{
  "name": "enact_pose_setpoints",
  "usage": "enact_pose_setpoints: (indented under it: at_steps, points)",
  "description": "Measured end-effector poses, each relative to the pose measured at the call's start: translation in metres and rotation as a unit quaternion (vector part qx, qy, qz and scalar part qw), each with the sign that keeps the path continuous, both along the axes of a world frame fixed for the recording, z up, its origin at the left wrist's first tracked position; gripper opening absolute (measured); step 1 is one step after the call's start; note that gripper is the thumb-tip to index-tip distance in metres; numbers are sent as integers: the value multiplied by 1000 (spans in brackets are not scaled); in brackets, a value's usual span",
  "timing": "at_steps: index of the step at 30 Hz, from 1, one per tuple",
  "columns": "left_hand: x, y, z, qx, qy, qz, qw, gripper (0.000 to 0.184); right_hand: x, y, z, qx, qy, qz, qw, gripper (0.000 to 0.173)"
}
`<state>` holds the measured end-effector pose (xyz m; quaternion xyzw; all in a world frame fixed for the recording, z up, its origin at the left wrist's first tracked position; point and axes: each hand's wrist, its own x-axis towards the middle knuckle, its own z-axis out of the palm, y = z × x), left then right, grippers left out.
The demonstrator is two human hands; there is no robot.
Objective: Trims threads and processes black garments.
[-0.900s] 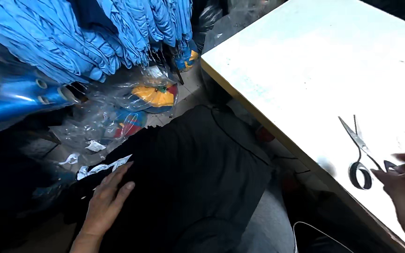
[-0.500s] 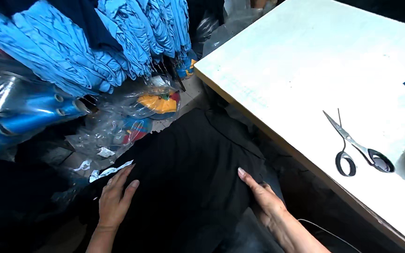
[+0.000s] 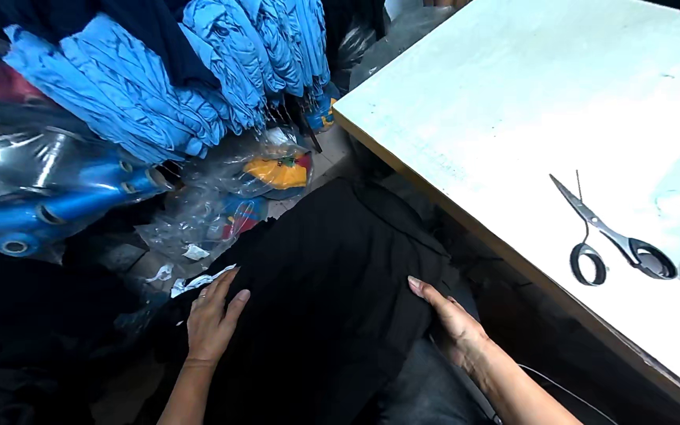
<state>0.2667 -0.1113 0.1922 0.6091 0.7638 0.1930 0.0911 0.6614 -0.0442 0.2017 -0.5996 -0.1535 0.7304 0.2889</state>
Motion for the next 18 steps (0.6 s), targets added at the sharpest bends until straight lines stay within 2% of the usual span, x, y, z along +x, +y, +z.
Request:
enact_pose_setpoints:
  at_steps: [4, 10, 14, 18]
  points:
    - [0, 0, 0, -1, -1, 1, 1000, 86, 7, 3, -6, 13, 69, 43, 997, 50]
    - [-1, 1, 2, -2, -7, -5, 1000, 78, 7, 3, -11, 31, 27, 79, 996, 66]
    - [-3, 1, -1, -1, -11, -1, 1000, 79, -11, 3, 16, 74, 35, -17, 997, 55]
    - [-4, 1, 0, -8, -26, 12, 1000, 77, -21, 3, 39, 111, 80, -33, 990, 47]
